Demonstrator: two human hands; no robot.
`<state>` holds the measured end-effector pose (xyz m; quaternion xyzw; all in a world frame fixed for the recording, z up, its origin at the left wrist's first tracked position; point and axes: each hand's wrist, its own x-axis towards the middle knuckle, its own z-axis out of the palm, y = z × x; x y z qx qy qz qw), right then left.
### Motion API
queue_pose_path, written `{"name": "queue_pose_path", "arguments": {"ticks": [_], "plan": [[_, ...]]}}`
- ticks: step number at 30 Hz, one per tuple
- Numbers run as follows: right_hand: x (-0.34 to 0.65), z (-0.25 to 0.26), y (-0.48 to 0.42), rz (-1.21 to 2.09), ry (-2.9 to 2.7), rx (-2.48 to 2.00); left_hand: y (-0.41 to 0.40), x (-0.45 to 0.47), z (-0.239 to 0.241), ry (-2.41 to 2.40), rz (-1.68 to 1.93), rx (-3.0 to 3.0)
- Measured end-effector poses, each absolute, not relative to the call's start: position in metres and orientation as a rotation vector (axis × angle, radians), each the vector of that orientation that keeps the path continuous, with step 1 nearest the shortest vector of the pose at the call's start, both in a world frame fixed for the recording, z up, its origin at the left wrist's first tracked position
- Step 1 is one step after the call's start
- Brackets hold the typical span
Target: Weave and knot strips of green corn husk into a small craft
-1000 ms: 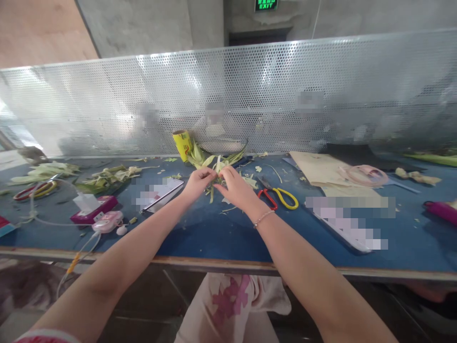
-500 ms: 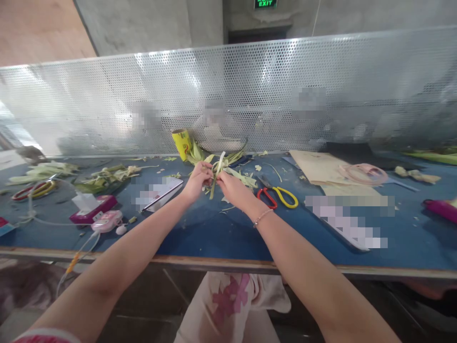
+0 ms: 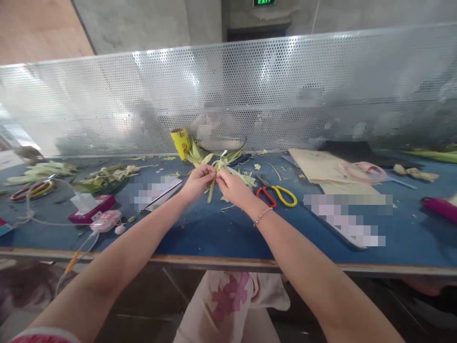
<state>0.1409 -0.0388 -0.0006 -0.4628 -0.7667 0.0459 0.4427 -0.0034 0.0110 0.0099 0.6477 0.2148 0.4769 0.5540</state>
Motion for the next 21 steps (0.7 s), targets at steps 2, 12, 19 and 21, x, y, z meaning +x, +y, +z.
{"name": "queue_pose_path", "arguments": {"ticks": [2, 12, 19, 21], "plan": [[0.1411, -0.0008, -0.0388, 0.106, -1.905, -1.135, 0.0105, -0.0034, 0.01, 0.498, 1.129, 1.52], [0.1417, -0.0045, -0.0322, 0.127, -1.87, -1.087, 0.0056, -0.0046, 0.0157, 0.492, 1.137, 1.416], [0.1409, -0.0045, -0.031, 0.156, -1.842, -1.065, 0.0045, -0.0039, 0.018, 0.521, 1.127, 1.389], [0.1407, -0.0043, -0.0301, 0.181, -1.8, -1.067, 0.003, -0.0039, 0.0193, 0.509, 1.128, 1.351]]}}
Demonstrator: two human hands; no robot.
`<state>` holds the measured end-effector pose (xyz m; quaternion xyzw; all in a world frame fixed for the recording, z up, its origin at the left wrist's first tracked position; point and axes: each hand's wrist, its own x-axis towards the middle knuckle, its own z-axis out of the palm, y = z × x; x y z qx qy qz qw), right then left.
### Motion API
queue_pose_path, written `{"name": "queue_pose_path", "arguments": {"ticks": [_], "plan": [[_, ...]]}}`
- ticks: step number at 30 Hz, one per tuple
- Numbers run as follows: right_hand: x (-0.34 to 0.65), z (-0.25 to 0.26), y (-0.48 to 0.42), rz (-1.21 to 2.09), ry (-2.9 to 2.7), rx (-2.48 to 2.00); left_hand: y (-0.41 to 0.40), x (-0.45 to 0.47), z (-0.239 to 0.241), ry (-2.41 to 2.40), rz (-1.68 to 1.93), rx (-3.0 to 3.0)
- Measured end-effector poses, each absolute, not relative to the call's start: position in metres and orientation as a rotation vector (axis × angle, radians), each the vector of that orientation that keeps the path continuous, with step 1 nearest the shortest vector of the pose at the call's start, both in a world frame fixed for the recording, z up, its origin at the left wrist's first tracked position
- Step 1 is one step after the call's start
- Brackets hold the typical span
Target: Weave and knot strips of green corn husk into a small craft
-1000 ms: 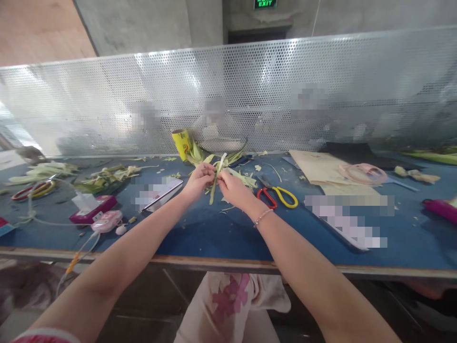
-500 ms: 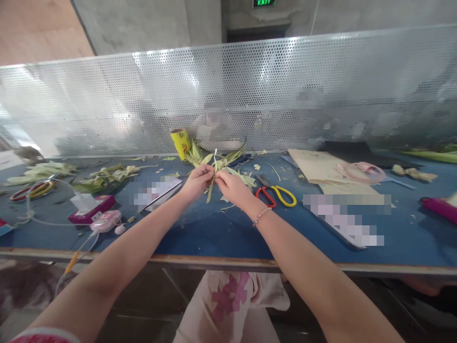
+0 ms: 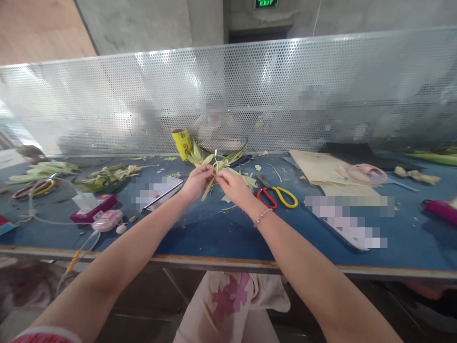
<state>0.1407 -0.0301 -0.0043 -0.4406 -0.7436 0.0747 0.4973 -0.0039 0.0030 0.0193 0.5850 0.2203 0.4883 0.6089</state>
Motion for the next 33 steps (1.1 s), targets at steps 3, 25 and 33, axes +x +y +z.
{"name": "queue_pose_path", "arguments": {"ticks": [3, 25, 33], "plan": [[0.14, -0.004, -0.027, 0.338, -1.646, -1.063, 0.0, -0.004, 0.021, 0.474, 1.128, 1.228], [0.131, -0.002, -0.031, 0.913, -1.289, -0.848, 0.005, 0.001, 0.005, 0.781, 1.259, 2.273], [0.151, -0.002, -0.024, 0.212, -1.548, -1.01, 0.007, 0.003, 0.006, 0.727, 1.345, 1.826]]}}
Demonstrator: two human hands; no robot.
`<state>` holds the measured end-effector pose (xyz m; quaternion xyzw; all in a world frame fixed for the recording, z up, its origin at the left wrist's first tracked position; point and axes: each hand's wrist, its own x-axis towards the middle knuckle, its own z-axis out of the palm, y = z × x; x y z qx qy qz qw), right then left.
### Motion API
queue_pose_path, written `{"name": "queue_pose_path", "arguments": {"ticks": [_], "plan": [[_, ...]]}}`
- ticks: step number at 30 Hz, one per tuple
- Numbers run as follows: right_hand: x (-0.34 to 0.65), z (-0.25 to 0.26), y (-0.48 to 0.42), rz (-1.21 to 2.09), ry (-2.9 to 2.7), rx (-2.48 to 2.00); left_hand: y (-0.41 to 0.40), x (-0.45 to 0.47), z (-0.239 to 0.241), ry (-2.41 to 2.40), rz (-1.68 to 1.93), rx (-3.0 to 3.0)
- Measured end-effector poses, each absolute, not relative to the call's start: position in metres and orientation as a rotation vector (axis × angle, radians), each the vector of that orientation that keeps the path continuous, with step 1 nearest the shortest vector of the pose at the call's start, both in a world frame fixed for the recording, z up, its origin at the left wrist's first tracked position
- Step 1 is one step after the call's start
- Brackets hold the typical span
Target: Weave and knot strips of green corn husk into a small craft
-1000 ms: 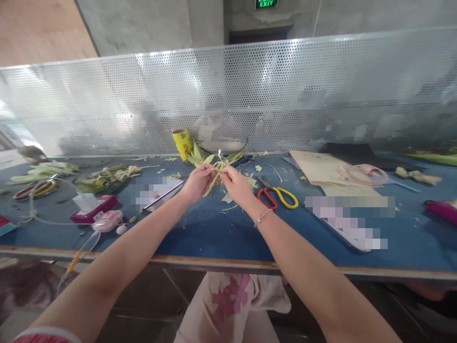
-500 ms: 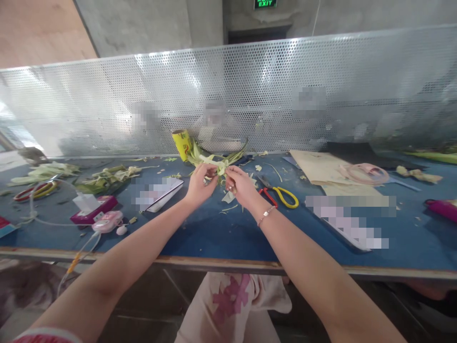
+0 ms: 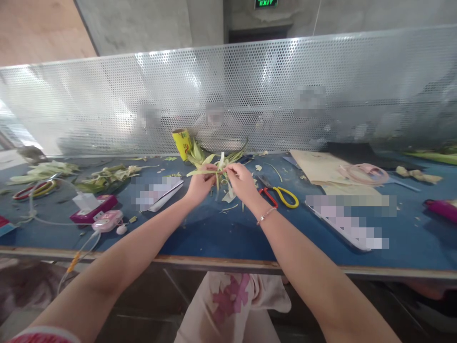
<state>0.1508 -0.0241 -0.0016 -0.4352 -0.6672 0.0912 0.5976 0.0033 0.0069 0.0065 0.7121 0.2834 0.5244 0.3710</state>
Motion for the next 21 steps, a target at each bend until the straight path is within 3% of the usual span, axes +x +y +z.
{"name": "queue_pose_path", "arguments": {"ticks": [8, 21], "plan": [[0.156, -0.001, -0.024, -0.238, -1.815, -0.966, 0.01, 0.004, 0.003, 0.692, 1.33, 1.837], [0.15, 0.001, -0.035, -0.079, -1.985, -1.087, 0.015, -0.002, -0.002, 0.676, 1.33, 2.22]]}}
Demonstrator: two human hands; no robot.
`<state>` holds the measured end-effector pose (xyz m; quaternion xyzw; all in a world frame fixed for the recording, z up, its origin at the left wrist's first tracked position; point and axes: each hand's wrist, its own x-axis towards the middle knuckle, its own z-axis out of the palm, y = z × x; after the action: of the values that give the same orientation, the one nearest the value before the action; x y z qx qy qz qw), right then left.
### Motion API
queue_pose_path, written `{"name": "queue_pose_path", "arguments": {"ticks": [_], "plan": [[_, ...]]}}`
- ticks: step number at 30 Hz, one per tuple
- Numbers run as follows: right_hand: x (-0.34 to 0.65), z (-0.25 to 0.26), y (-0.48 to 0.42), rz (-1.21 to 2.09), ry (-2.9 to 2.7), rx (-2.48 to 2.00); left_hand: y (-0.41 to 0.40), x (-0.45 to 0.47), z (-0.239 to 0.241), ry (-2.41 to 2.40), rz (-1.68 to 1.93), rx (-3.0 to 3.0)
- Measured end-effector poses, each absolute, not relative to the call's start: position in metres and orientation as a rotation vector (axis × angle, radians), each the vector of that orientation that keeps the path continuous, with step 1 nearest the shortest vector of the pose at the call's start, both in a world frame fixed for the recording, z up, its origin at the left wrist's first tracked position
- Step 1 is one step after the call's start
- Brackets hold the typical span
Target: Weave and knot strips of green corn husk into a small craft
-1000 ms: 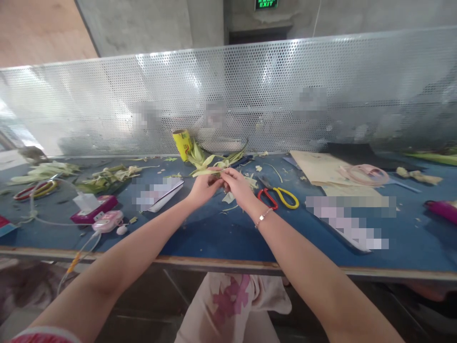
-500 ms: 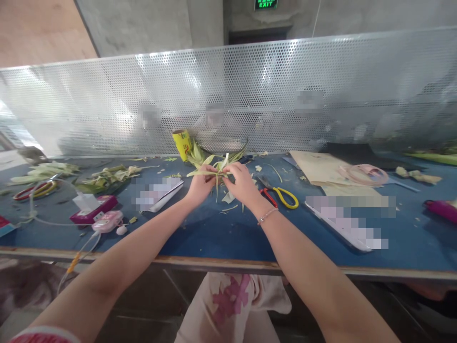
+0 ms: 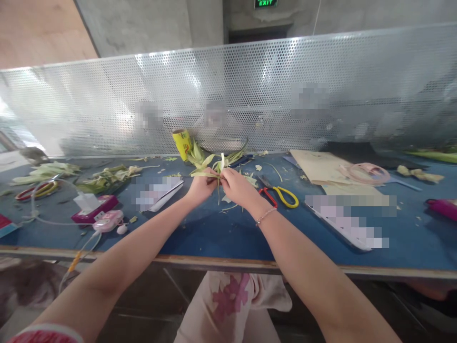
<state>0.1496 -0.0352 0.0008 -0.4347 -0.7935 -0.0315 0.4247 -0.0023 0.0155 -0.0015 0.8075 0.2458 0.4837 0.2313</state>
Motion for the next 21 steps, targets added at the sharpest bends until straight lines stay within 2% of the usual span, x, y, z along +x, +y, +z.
{"name": "queue_pose_path", "arguments": {"ticks": [6, 21], "plan": [[0.148, 0.005, -0.039, -0.044, -2.022, -1.219, 0.019, -0.001, -0.003, 0.703, 1.274, 2.173], [0.152, 0.004, -0.036, -0.051, -1.991, -1.109, 0.012, 0.0, 0.004, 0.731, 1.229, 2.006]]}}
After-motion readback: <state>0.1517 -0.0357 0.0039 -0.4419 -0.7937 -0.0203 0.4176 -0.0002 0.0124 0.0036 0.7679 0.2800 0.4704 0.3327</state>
